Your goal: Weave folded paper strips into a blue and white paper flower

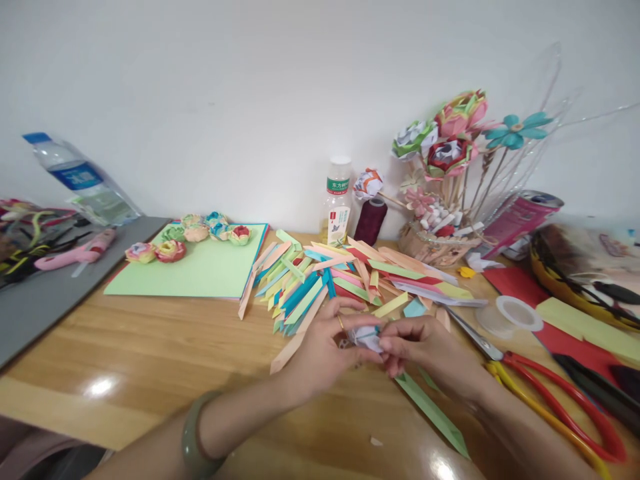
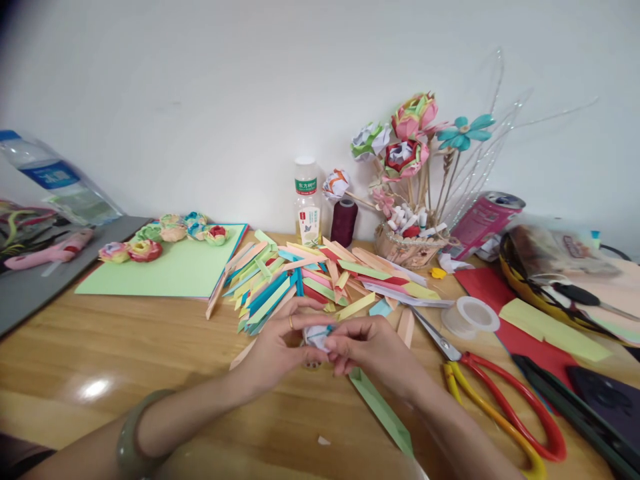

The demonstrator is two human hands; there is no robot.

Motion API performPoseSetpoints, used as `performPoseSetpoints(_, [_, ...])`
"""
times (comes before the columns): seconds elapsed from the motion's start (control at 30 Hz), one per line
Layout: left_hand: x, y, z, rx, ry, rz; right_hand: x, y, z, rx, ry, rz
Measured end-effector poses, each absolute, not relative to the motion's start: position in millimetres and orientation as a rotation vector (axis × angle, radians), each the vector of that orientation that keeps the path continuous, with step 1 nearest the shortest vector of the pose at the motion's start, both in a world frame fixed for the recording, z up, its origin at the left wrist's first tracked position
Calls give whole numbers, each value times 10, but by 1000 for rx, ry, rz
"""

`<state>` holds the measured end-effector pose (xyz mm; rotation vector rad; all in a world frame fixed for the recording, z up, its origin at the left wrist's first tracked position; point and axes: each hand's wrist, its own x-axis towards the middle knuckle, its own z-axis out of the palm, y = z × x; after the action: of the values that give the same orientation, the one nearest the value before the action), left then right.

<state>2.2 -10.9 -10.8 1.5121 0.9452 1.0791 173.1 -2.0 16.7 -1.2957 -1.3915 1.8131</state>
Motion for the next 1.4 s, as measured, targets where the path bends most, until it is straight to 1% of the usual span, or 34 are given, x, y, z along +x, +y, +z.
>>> performPoseSetpoints(0.2, [11, -51, -160, 1326, 868, 1061, 1805, -8, 214, -1117, -1410, 1901])
performPoseSetpoints(0.57, [22, -95, -98, 1364, 842, 984, 1743, -19, 161, -1298, -1478, 1791])
performPoseSetpoints(0.87, [25, -81, -114, 1343, 907, 982, 1765, -11, 224, -1247, -1517, 1830])
performPoseSetpoints(1.2, [25, -87, -120, 1381, 894, 959, 1731, -9, 144, -1334, -1438, 1829])
performPoseSetpoints(1.4, [33, -86, -114, 1372, 955, 988, 1755, -1, 205, -1271, -1471, 1860])
